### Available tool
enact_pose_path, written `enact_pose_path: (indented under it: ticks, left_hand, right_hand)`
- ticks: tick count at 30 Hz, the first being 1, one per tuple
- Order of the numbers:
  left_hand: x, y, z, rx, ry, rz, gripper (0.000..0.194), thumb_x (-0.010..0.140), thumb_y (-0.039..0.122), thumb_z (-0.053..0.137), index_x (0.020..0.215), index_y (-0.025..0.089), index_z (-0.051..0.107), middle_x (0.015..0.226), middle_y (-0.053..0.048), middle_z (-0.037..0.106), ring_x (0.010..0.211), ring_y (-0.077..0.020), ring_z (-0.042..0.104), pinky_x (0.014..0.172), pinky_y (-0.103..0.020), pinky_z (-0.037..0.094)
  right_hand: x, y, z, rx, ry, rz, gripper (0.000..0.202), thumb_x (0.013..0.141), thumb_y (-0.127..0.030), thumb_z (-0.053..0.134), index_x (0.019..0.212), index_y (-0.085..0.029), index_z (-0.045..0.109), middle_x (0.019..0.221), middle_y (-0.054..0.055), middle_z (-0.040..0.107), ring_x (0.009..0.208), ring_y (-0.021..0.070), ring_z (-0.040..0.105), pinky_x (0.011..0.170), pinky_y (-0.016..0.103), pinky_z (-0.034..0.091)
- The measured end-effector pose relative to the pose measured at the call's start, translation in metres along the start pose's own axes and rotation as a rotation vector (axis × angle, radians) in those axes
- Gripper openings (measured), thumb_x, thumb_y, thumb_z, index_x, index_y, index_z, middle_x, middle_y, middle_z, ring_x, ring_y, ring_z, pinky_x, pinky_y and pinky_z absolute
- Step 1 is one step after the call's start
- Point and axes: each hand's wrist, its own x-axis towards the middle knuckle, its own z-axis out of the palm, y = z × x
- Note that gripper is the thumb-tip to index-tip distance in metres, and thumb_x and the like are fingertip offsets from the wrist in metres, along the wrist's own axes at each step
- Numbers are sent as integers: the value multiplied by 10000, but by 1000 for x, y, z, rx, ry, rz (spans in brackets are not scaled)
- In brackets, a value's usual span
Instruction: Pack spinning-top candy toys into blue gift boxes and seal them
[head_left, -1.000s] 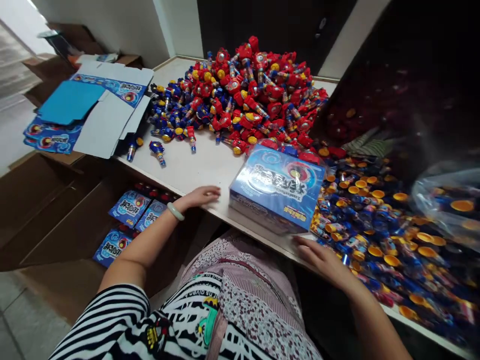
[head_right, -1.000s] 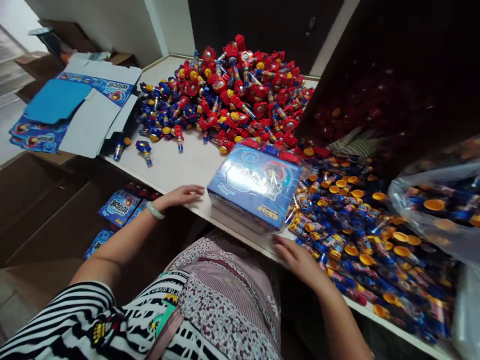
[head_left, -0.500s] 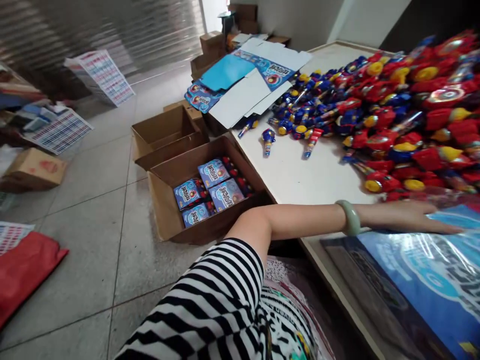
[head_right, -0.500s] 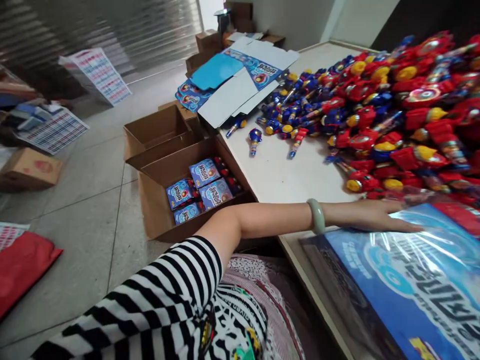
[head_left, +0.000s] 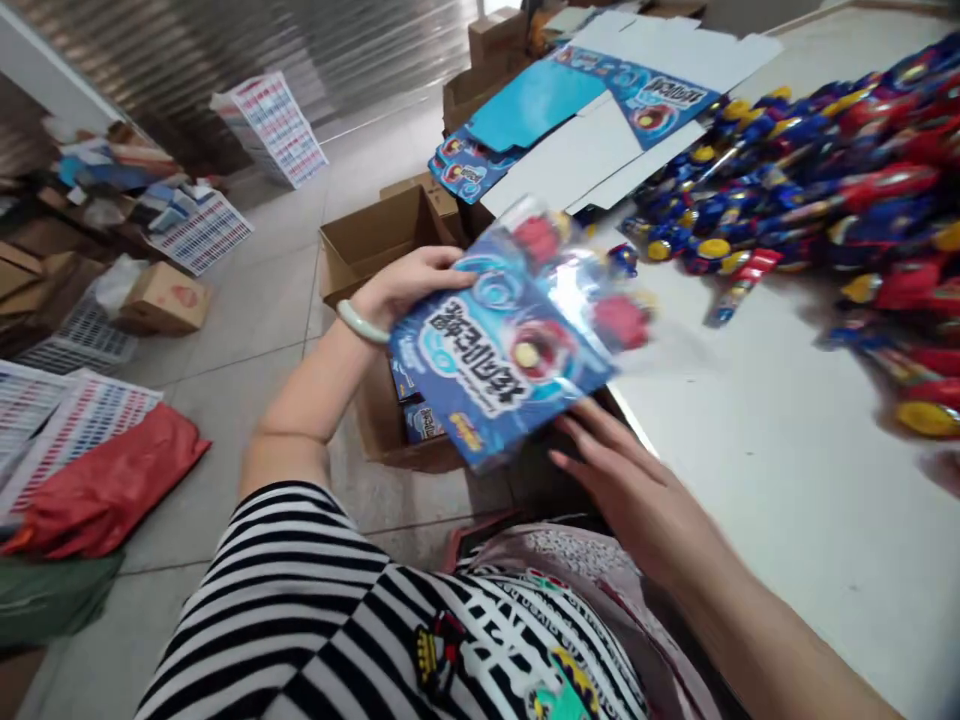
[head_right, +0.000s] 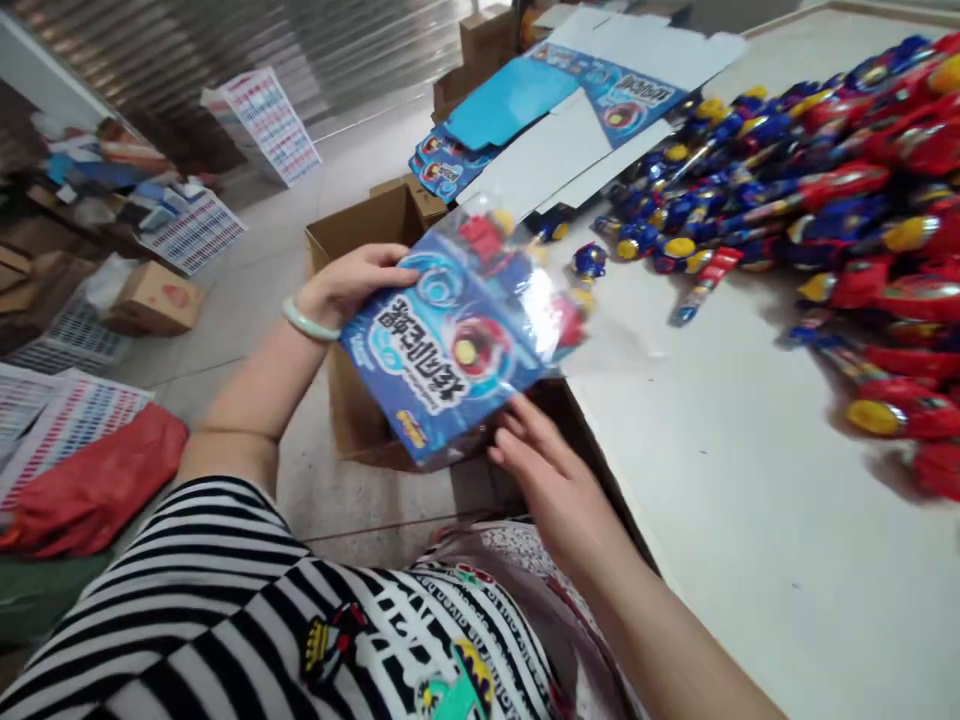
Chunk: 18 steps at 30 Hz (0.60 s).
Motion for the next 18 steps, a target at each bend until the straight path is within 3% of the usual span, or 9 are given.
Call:
enact_pose_path:
  ticks: [3,5,7,9,12,15,18]
  left_hand:
    - [-4,-62,-70,51,22,-220,496,658,471,884,926,120,659,779,-27,694,654,-132,645,640,-259,535]
    - [1,-106,-98,99,2,-338,490,614,480,889,863,133,649,734,-13,667,632,-126,608,612,-251,502]
    - [9,-150,-112,168,-56,-431,458,590,479,876,771,144,621,682,-1,626,629,-123,563,604,-246,459]
    - [18,-191,-115,260,-155,-499,416,587,456,849,678,151,581,637,7,573,630,-119,507,608,-247,412]
    - [32,-248,-106,357,-272,-551,407,567,397,822,547,160,491,569,22,465,612,-109,416,605,-252,351]
    - [42,-297,-88,392,-319,-577,463,557,400,808,502,178,405,542,36,381,606,-111,372,608,-250,328]
    - [46,-336,-70,463,-333,-604,469,587,469,789,545,183,420,569,35,414,631,-124,399,634,-246,348]
  right_hand:
    - [75,42,46,272,-109,274,394,793,-399,728,1170,-306,660,1476,20,557,1380,242,496,1074,424,473]
    - [112,78,67,344,-124,412,344,800,-384,712,1123,-282,647,1487,25,541,1344,217,533,1054,387,482]
    - [138,110,77,334,-170,487,417,810,-403,706,1203,-304,607,1535,16,487,1333,203,541,1054,384,477]
    - [153,131,77,261,-263,510,568,804,-453,720,1332,-354,534,1578,7,435,1364,209,511,1073,415,457]
    - [157,147,61,73,-354,544,763,740,-555,770,1419,-354,486,1568,49,452,1393,255,478,1107,484,412]
    - [138,153,28,-86,-339,605,819,652,-644,806,1346,-267,590,1447,121,578,1316,307,549,1109,536,401]
    - [103,148,-11,-149,-242,637,783,646,-690,788,1254,-212,663,1329,149,661,1224,321,621,1107,549,413]
